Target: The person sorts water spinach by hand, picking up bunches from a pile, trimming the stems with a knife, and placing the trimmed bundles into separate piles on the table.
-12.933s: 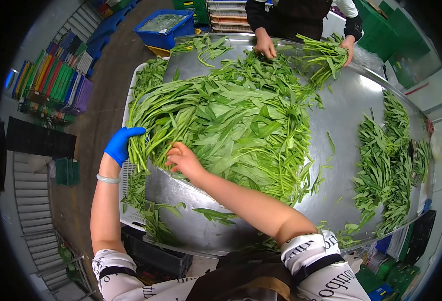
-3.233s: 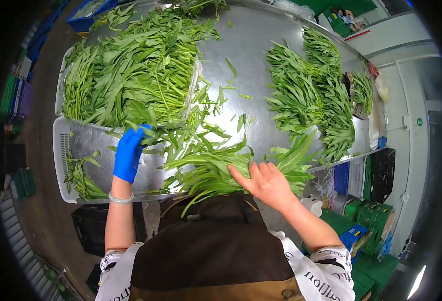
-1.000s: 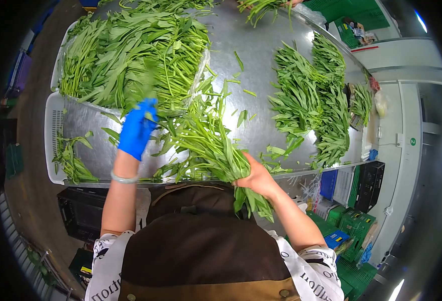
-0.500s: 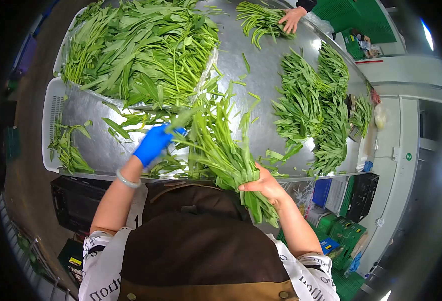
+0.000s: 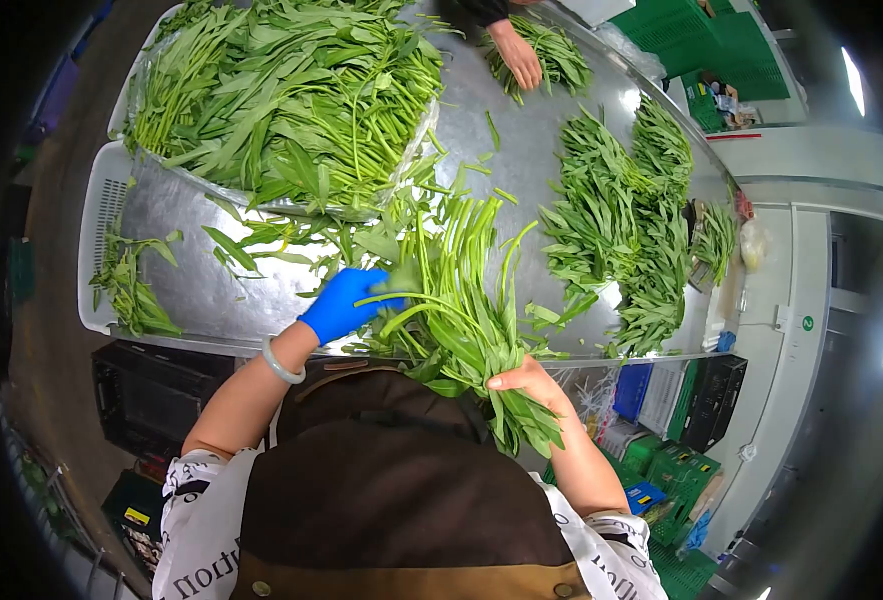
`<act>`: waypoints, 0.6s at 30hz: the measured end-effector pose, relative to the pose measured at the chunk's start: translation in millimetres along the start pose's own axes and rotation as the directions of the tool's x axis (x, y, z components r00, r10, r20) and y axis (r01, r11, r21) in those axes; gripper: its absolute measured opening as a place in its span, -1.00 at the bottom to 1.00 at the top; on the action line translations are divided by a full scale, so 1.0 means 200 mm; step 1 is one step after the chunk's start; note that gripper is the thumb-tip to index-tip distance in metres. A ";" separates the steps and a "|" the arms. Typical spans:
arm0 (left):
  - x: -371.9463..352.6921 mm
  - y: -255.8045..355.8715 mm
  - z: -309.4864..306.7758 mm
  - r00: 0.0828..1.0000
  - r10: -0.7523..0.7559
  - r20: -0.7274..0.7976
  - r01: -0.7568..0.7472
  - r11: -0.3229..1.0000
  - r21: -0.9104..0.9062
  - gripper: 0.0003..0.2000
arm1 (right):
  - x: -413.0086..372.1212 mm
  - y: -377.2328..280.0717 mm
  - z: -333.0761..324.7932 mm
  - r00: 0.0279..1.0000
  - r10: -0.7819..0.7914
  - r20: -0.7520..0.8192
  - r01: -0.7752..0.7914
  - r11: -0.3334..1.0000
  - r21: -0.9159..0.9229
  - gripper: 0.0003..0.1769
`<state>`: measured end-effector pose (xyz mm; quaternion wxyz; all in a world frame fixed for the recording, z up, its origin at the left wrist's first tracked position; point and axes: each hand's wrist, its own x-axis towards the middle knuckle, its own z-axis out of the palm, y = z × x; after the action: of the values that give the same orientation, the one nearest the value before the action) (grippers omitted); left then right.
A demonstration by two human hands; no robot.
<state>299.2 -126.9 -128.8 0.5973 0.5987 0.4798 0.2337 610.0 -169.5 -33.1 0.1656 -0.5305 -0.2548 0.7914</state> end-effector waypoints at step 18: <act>-0.04 -0.07 0.17 0.971 0.017 -0.240 -0.077 0.967 -0.241 -0.39 | 0.04 0.09 -0.05 0.991 -0.011 0.132 -0.019 0.974 0.227 -0.19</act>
<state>319.7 -153.2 -146.1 0.6006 0.4982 0.4999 0.3758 617.5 -177.3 -51.7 0.2063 -0.4548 -0.1717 0.8492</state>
